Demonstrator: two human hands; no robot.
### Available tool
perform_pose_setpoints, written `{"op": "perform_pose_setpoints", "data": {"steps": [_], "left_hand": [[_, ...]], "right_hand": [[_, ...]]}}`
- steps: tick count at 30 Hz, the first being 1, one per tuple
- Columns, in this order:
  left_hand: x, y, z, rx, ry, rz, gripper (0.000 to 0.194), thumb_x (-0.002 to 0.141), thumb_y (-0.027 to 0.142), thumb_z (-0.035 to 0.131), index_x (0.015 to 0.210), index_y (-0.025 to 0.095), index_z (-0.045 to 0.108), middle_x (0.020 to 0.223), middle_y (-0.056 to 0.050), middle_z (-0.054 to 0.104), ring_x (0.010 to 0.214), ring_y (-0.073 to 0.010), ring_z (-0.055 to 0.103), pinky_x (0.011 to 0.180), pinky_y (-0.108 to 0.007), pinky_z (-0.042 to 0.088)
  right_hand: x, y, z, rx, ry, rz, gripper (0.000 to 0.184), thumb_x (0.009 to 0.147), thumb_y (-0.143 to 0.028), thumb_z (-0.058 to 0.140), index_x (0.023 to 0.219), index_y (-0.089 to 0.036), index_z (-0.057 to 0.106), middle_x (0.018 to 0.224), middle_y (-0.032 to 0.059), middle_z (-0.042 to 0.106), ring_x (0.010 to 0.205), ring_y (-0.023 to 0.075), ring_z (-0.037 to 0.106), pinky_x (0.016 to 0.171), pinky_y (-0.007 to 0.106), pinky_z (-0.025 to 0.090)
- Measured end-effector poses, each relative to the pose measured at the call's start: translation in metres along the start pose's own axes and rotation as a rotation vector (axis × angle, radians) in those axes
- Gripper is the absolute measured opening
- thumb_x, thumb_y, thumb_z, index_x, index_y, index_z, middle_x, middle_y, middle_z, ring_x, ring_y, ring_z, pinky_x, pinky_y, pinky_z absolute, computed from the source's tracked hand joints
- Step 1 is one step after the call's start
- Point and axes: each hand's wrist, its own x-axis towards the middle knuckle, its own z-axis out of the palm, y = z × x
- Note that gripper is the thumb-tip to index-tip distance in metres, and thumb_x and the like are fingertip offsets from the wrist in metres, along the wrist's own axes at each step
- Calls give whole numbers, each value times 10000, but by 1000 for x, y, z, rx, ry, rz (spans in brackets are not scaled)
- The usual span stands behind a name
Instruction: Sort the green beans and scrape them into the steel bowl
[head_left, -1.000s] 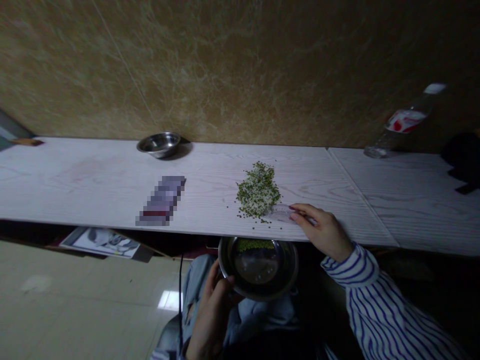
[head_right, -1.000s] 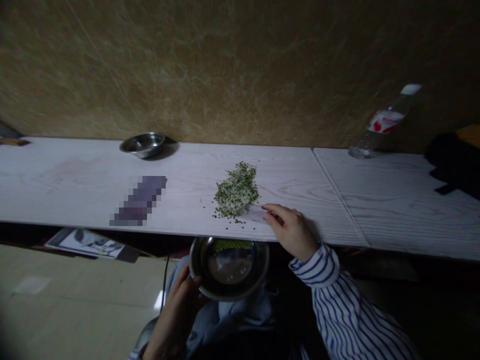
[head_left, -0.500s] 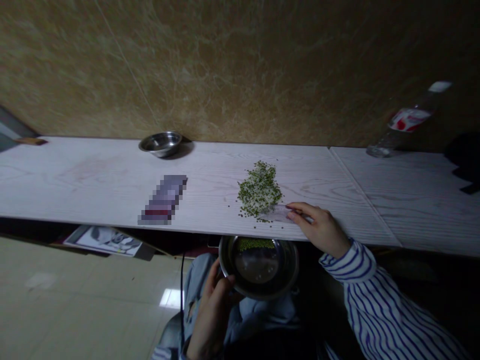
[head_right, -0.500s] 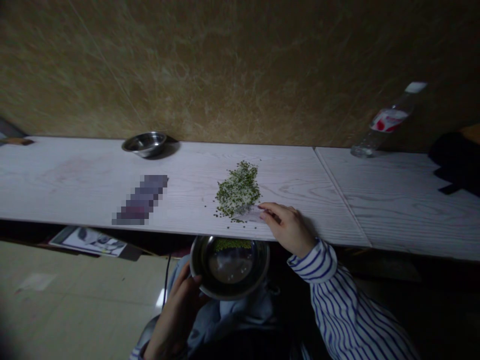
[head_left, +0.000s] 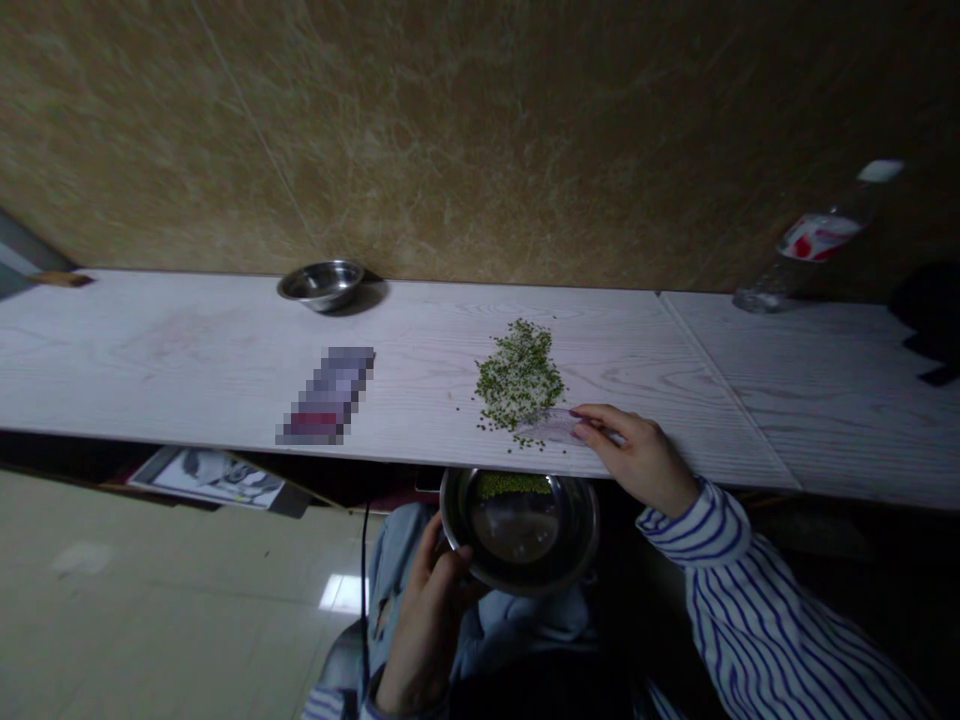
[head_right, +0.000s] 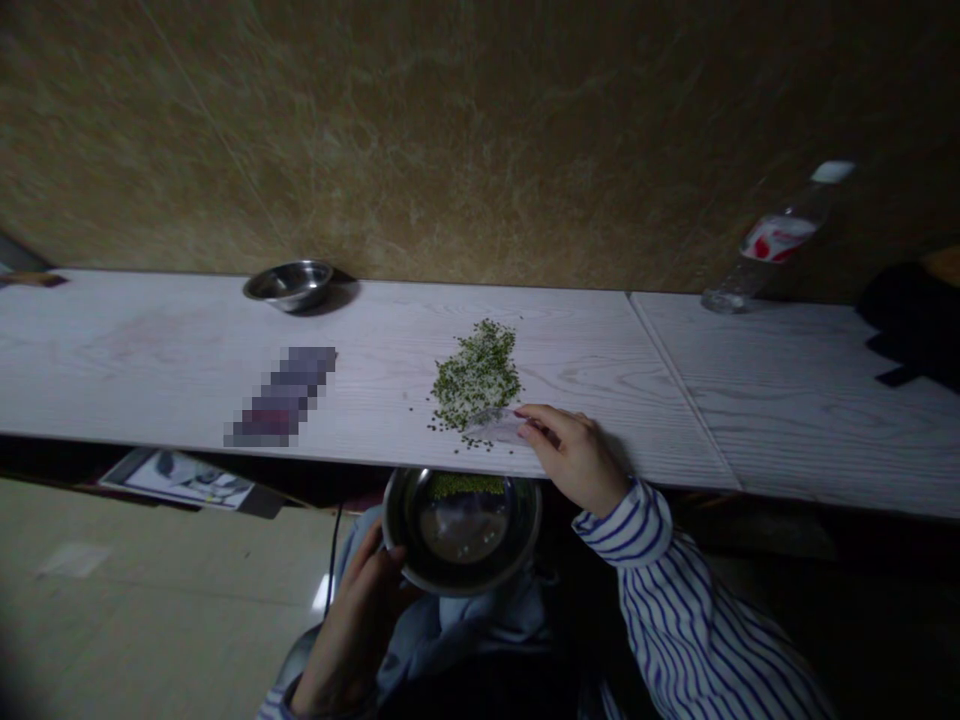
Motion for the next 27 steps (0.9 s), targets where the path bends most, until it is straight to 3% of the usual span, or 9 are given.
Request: {"op": "perform_pose_setpoints", "data": {"steps": [8, 14, 20, 27], "left_hand": [[-1, 3, 5, -41, 2, 4, 611, 659, 310, 758, 1253, 227, 641, 1178, -115, 711, 1099, -319, 643, 850, -445, 563], [-1, 2, 4, -41, -11, 8, 611, 680, 294, 750, 1272, 211, 622, 1213, -124, 688, 1040, -288, 647, 808, -423, 576], [-1, 1, 5, -42, -13, -1, 605, 658, 301, 764, 1247, 223, 649, 1197, -132, 699, 1057, -319, 642, 777, -406, 572], [-2, 1, 4, -68, -43, -14, 557, 695, 277, 754, 1237, 234, 634, 1168, -118, 699, 1035, -296, 646, 714, -368, 581]], "right_hand": [[-2, -11, 7, -5, -26, -21, 220, 894, -279, 584, 1025, -223, 751, 901, 62, 797, 787, 204, 744, 744, 318, 598], [-6, -19, 9, -29, -59, -45, 217, 899, -248, 591, 1043, -227, 752, 898, 53, 798, 783, 201, 743, 750, 317, 591], [-17, -28, 7, -27, -75, -80, 205, 904, -250, 590, 1022, -245, 757, 872, 48, 796, 779, 200, 743, 778, 323, 597], [-18, -15, 3, -17, -11, 5, 221, 907, -287, 595, 1055, -236, 751, 913, 61, 797, 799, 210, 744, 715, 307, 598]]}}
